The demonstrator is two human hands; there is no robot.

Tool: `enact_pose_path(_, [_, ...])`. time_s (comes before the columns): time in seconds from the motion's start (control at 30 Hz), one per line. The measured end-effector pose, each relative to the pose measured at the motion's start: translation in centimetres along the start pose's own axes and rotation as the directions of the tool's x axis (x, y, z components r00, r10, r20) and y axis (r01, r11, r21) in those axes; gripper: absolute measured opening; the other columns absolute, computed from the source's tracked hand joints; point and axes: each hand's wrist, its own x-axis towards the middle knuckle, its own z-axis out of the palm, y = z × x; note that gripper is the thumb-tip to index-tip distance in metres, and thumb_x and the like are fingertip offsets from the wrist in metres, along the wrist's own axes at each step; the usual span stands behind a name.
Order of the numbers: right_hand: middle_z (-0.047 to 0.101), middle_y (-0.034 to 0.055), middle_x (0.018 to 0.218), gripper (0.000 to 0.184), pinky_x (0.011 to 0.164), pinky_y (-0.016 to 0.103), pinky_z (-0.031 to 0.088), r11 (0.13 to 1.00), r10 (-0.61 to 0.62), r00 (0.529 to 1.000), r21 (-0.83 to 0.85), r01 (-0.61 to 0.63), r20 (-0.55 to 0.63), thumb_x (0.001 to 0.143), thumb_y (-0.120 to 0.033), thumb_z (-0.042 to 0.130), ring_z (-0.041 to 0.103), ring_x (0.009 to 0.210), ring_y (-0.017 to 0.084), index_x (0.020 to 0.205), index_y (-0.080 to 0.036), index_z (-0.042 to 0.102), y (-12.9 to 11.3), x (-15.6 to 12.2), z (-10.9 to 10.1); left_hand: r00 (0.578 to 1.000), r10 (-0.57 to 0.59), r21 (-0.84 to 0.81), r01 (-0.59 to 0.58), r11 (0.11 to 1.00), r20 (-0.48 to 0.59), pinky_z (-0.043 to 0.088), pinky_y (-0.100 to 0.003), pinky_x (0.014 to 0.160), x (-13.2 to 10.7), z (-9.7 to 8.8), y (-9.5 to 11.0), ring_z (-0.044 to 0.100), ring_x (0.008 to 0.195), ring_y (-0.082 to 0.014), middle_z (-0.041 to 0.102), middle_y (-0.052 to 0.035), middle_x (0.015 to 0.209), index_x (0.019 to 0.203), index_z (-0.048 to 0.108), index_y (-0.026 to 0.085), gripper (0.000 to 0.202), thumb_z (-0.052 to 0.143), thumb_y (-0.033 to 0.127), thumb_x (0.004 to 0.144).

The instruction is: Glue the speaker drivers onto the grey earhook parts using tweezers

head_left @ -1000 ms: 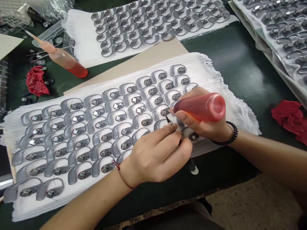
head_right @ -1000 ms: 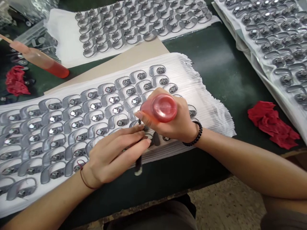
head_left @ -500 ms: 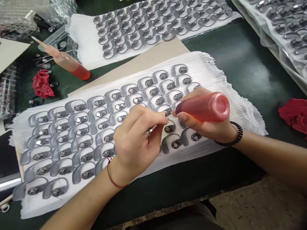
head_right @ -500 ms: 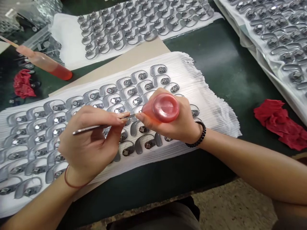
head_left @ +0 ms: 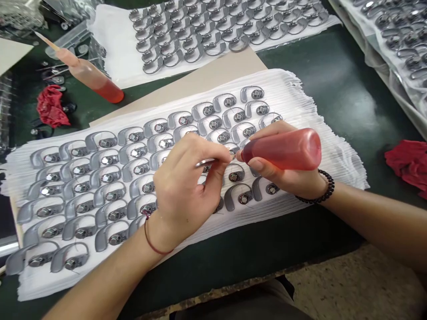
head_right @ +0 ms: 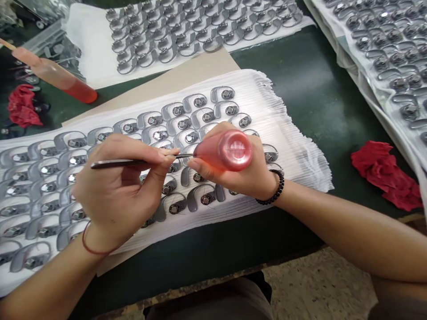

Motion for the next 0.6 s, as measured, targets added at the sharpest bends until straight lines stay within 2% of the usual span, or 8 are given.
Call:
enact_pose_path(0.33, [0.063, 0.0021, 0.077, 0.021, 0.071, 0.029, 0.052, 0.999, -0.007, 1.0, -0.05, 0.007, 0.005, 0.077, -0.036, 0.068, 0.061, 0.073, 0.015, 0.07, -0.02, 0.057, 0.11, 0.01, 0.17, 0.999, 0.035, -0.002, -0.035, 0.999, 0.014, 0.047, -0.025, 0.057, 0.17, -0.03, 0.03, 0.053, 0.064, -0.0094, 0.059, 0.0039, 0.071, 0.079, 0.053, 0.022, 0.022, 0.06, 0.001, 0.075])
enact_pose_path(0.6, [0.063, 0.0008, 0.075, 0.017, 0.064, 0.027, 0.052, 0.999, -0.011, 1.0, -0.04, 0.011, -0.001, 0.077, -0.029, 0.069, 0.06, 0.068, 0.013, 0.069, -0.02, 0.056, -0.29, 0.03, 0.0, 1.0, 0.015, -0.024, -0.015, 1.0, 0.0, 0.047, -0.026, 0.058, -0.06, 0.11, -0.1, 0.054, 0.066, -0.0102, 0.059, 0.0032, 0.073, 0.081, 0.054, 0.023, 0.023, 0.061, 0.003, 0.075])
